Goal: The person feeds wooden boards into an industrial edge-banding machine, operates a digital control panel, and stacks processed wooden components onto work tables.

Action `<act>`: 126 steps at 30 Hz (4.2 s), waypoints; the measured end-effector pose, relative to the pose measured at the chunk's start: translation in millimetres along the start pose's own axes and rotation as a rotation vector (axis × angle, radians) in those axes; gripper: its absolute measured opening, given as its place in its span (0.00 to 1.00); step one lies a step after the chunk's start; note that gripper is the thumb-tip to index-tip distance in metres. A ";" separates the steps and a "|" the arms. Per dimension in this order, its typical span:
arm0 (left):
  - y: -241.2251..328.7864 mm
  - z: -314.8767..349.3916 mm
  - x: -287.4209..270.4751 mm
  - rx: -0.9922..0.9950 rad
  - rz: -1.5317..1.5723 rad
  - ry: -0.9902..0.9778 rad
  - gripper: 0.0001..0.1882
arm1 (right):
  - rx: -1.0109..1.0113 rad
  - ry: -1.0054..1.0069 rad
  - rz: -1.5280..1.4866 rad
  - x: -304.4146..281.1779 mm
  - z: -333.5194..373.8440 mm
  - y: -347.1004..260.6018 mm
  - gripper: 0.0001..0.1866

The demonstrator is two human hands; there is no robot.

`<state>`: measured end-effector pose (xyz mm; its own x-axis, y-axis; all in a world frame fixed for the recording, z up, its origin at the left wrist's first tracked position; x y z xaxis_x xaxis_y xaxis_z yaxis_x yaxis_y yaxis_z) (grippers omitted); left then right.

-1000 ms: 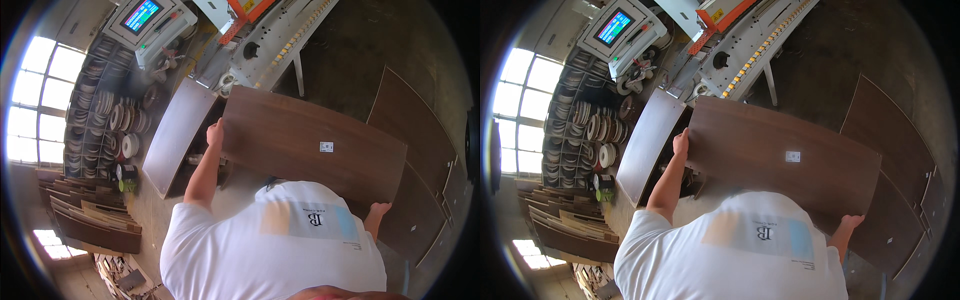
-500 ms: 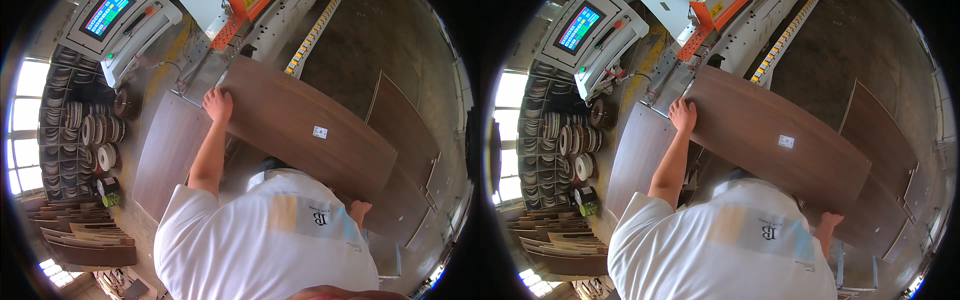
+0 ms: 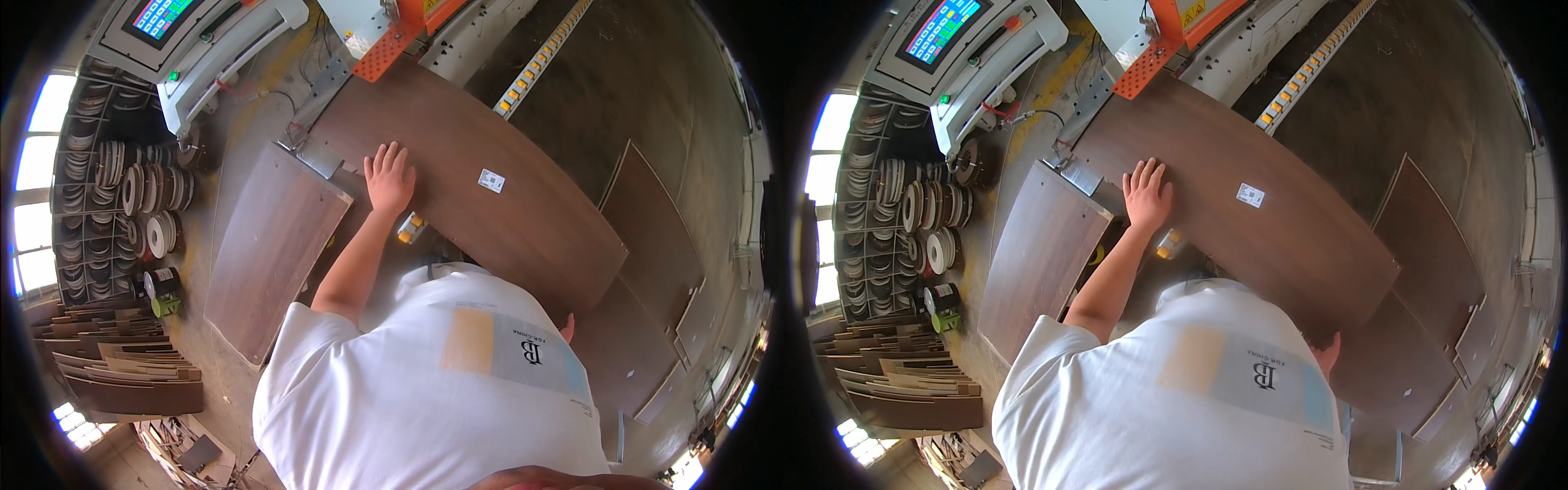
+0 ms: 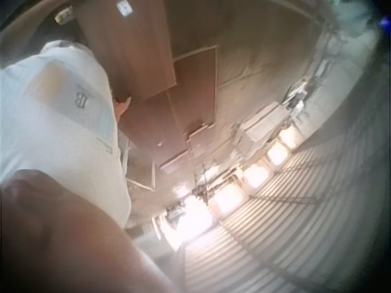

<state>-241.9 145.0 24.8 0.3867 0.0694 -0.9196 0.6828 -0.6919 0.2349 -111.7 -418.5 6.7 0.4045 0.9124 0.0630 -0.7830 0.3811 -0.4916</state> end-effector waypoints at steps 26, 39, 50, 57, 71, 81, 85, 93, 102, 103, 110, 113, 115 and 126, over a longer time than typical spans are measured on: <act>72.6 -143.0 73.5 0.095 0.117 0.120 0.21 | -0.090 -0.160 -0.303 99.4 -124.1 -95.2 0.22; 162.4 17.4 57.5 0.390 0.821 -0.547 0.15 | -0.710 -0.164 1.274 12.1 -82.1 -6.7 0.26; 311.6 -27.9 -112.9 0.891 1.092 -0.737 0.07 | -0.122 0.127 0.895 -234.3 6.4 261.2 0.20; 392.6 -36.2 -369.3 1.394 1.736 -0.176 0.17 | -0.167 0.240 0.909 -270.3 19.7 322.1 0.20; 493.6 171.4 -538.8 2.025 1.322 0.022 0.13 | -0.656 0.425 0.543 -489.7 38.4 421.6 0.25; 552.9 255.3 -579.0 1.890 1.249 -0.081 0.12 | -0.408 0.369 0.133 -648.4 124.1 231.3 0.21; 594.6 273.5 -578.4 1.934 1.223 0.045 0.12 | -0.460 0.319 0.073 -639.2 81.1 174.9 0.20; 727.0 338.2 -532.2 1.968 1.278 0.004 0.11 | -0.363 0.371 -0.061 -712.6 32.0 176.3 0.18; 851.5 360.2 -470.9 1.982 1.330 -0.088 0.10 | -0.018 0.408 -0.445 -735.1 21.5 274.3 0.16; 863.6 357.4 -461.5 1.978 1.293 -0.094 0.10 | 0.047 0.378 -0.500 -737.9 12.5 279.1 0.16; 937.1 391.6 -413.9 1.954 1.410 -0.266 0.10 | -0.188 0.478 -0.088 -760.6 -30.4 167.2 0.19; 959.9 398.8 -389.8 1.869 1.479 -0.350 0.10 | -0.283 0.470 0.209 -742.3 -16.9 49.5 0.16; 997.7 427.2 -352.9 1.794 1.519 -0.501 0.09 | -0.277 0.472 0.324 -744.4 -21.0 12.3 0.16; 1043.5 612.7 18.5 1.510 0.273 -1.393 0.14 | -0.440 0.166 0.371 -808.7 -189.4 -116.1 0.13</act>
<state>97.8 -1016.0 59.8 -0.7519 -0.0825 -0.6541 -0.5114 -0.5532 0.6576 -258.4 -1229.0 -151.7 0.2381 0.9235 -0.3007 -0.6315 -0.0880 -0.7703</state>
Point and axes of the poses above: each hand's wrist, its own z-axis away from the middle knuckle, its own x-axis out of the palm, y = z × x, the point moved 2 cm from there along -z, towards the middle knuckle, and after that the axes turned 5 degrees about -z, right-handed, at the moved point
